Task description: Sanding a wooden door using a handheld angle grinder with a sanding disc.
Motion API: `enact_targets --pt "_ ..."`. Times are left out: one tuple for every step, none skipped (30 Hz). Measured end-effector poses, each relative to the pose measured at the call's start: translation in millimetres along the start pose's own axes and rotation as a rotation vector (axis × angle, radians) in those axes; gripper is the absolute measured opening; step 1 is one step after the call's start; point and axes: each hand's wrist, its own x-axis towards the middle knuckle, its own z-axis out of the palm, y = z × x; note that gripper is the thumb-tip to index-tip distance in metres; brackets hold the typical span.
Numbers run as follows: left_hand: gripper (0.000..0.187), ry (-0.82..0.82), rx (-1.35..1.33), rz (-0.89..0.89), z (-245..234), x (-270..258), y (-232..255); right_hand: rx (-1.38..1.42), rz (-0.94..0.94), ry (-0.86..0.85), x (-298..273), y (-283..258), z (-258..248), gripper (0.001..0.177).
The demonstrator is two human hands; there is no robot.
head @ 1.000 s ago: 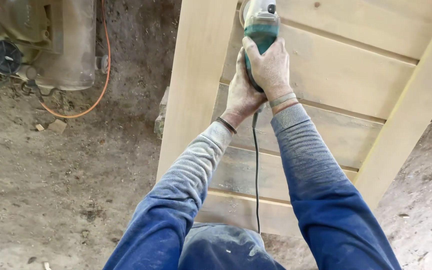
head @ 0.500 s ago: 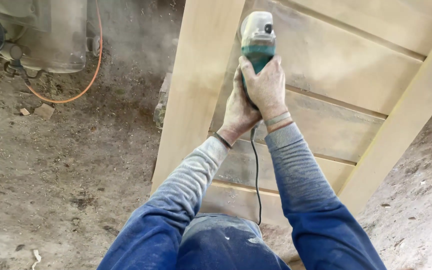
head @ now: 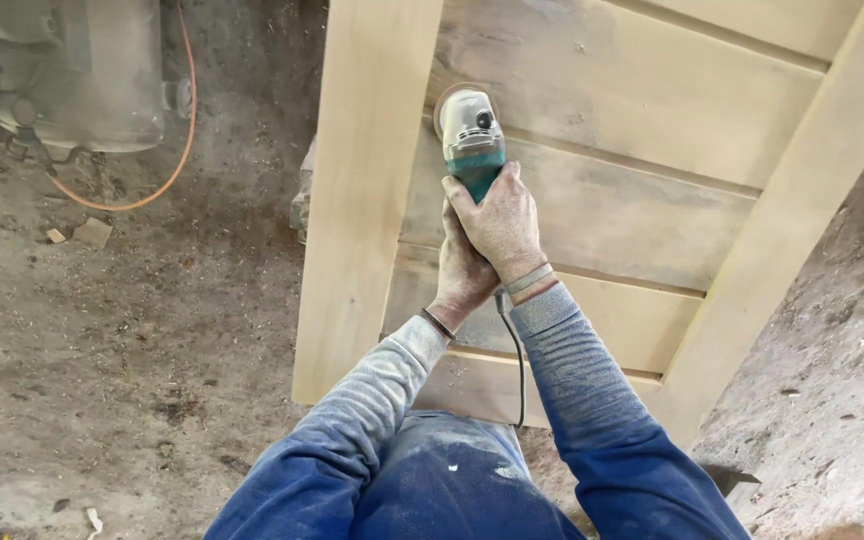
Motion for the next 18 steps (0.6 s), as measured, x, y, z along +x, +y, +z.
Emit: enact_targets --pt "0.122 -0.005 -0.005 -0.004 7 -2 1 -0.009 0.013 -0.013 -2 4 -5 0.071" --pt "0.122 -0.011 -0.003 -0.002 15 -3 2 -0.007 0.018 -0.009 -2 11 -11 0.071" --pt "0.123 -0.032 -0.02 -0.002 24 -5 4 -0.022 0.015 0.006 -3 19 -17 0.071" --pt "0.123 -0.052 -0.036 -0.001 33 -6 5 -0.038 0.012 0.021 -4 27 -22 0.07" --pt "0.123 -0.057 -0.033 0.0 41 -8 6 -0.035 0.016 0.025 -4 33 -28 0.07" --pt "0.124 -0.067 -0.044 0.022 49 -9 6 -0.039 0.024 0.028 -4 40 -34 0.07" --pt "0.124 -0.078 -0.056 0.043 58 -11 7 -0.043 0.033 0.031 -5 48 -41 0.07" --pt "0.124 -0.085 -0.053 0.043 68 -12 7 -0.041 0.039 0.035 -5 56 -47 0.07" --pt "0.124 -0.096 -0.058 0.045 77 -14 5 -0.041 0.056 0.038 -6 64 -52 0.07" --pt "0.124 -0.106 -0.062 0.046 86 -15 3 -0.04 0.073 0.041 -6 72 -57 0.071" --pt "0.124 -0.117 -0.058 0.045 96 -18 3 -0.037 0.083 0.046 -7 82 -62 0.071" --pt "0.124 -0.134 -0.069 0.045 105 -20 3 -0.04 0.097 0.064 -8 91 -68 0.07" --pt "0.124 -0.15 -0.079 0.046 115 -22 3 -0.041 0.107 0.083 -8 101 -72 0.07" --pt "0.124 -0.159 -0.075 0.046 123 -24 5 -0.037 0.115 0.087 -9 109 -78 0.07" --pt "0.122 -0.173 -0.087 0.05 131 -26 7 -0.03 0.128 0.084 -11 116 -84 0.069" --pt "0.121 -0.187 -0.098 0.053 140 -28 8 -0.023 0.14 0.081 -12 124 -90 0.068" --pt "0.121 -0.195 -0.091 0.054 147 -29 9 -0.015 0.147 0.085 -12 132 -94 0.068" --pt "0.12 -0.204 -0.089 0.068 154 -30 10 -0.008 0.145 0.101 -13 140 -98 0.068"
